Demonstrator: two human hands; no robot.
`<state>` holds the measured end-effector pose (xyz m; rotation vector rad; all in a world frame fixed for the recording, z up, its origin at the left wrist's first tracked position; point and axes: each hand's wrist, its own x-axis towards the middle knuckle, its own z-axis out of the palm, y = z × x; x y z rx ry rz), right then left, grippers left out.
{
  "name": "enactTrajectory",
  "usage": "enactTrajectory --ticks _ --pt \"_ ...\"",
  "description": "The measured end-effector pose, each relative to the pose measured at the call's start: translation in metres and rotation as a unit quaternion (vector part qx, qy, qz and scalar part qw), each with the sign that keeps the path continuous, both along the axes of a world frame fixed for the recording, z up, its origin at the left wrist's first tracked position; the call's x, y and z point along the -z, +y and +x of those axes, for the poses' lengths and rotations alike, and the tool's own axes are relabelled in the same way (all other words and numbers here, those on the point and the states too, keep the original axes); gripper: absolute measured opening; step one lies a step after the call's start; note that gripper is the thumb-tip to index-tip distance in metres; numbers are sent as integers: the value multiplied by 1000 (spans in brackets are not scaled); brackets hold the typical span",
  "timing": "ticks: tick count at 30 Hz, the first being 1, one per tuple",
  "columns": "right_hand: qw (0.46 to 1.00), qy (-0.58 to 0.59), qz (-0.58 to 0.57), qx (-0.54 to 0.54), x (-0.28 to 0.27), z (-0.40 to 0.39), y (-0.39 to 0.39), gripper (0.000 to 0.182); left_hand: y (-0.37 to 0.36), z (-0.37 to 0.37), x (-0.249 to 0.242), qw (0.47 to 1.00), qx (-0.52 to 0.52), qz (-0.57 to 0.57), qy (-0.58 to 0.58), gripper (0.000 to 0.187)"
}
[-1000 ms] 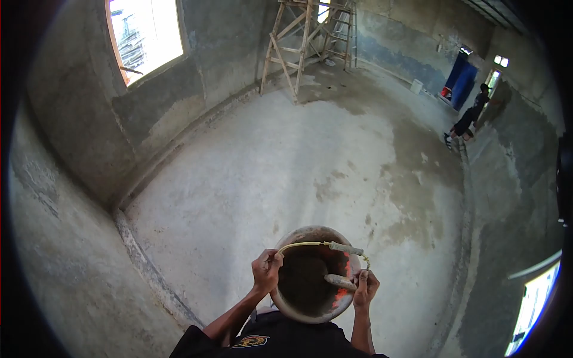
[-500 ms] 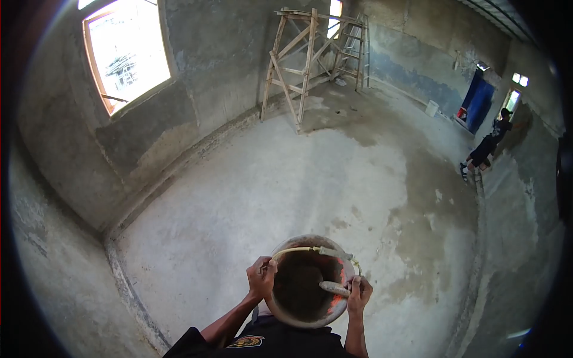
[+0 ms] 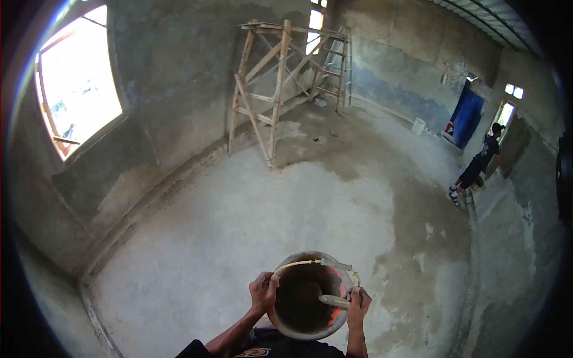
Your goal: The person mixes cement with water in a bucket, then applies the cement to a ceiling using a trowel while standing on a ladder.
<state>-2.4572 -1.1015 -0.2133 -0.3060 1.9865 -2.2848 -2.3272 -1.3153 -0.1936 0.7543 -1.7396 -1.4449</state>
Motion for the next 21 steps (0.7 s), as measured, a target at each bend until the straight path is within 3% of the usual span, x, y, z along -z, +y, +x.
enactTrajectory --ticks 11,14,18,21 --pt "999 17 -29 35 14 -245 -92 33 -110 -267 17 997 70 13 -11 19" --pt "999 -4 -24 45 28 -313 -118 35 -135 -338 17 996 59 -40 -55 22" --pt "998 -13 -44 34 35 -416 -147 40 -165 -436 15 996 52 -8 -69 25" --pt "999 -18 -20 37 36 -474 -166 40 -187 -496 18 997 30 -57 -34 25"
